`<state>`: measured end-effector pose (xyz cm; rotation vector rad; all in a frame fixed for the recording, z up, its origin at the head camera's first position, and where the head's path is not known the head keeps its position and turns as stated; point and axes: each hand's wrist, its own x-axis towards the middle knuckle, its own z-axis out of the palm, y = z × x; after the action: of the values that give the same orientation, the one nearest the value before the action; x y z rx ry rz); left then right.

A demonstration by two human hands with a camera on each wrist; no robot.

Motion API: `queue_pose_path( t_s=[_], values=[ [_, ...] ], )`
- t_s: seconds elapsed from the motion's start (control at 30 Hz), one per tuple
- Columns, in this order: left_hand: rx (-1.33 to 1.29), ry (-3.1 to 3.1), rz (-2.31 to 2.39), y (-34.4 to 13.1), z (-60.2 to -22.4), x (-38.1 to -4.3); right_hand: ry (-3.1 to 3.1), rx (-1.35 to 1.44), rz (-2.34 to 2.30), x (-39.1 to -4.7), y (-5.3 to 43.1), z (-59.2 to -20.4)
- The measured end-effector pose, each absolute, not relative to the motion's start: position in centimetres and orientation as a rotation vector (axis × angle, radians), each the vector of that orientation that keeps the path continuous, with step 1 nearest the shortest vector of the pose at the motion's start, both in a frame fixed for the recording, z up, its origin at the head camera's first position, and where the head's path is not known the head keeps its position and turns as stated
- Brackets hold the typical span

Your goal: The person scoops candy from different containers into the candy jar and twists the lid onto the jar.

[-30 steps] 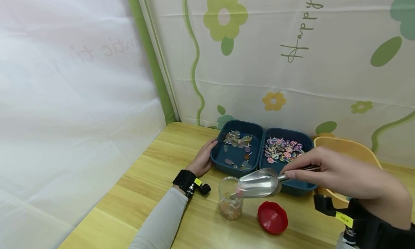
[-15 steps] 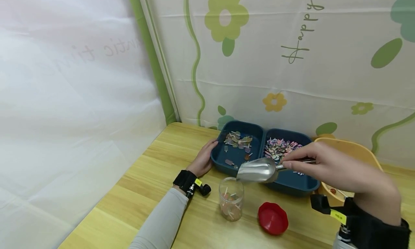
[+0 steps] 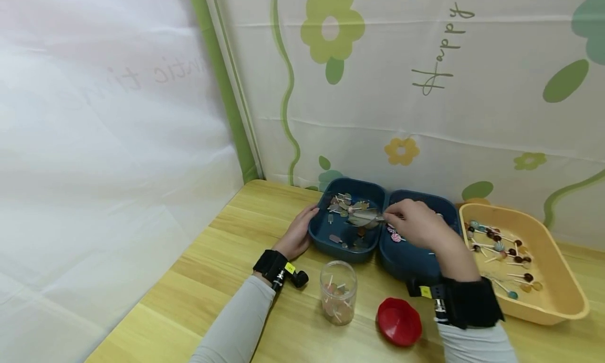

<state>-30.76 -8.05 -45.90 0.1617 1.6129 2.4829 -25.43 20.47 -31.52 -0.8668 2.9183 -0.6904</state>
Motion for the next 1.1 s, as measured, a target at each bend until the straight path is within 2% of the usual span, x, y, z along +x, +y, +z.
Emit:
queue_pose_path(
  t_s=[0.23, 0.47, 0.73, 1.1],
  values=[
    [0.15, 1.588, 2.492, -8.0, -45.9, -30.9, 3.107, -0.744, -0.552, -26.5, 17.4, -34.8],
    [0.117, 1.579, 2.506, -7.9, -45.8, -30.7, 3.135, -0.808, -0.633, -27.4, 16.5, -37.1],
    [0.143, 1.546, 2.506, -8.3, -46.0, -30.7, 2.785, -0.974, -0.889, -28.1, 17.0, -37.1],
    [0.169, 1.531, 2.527, -8.3, -46.2, -30.9, 2.535, -1.069, -0.982, -28.1, 18.1, -36.4]
  ],
)
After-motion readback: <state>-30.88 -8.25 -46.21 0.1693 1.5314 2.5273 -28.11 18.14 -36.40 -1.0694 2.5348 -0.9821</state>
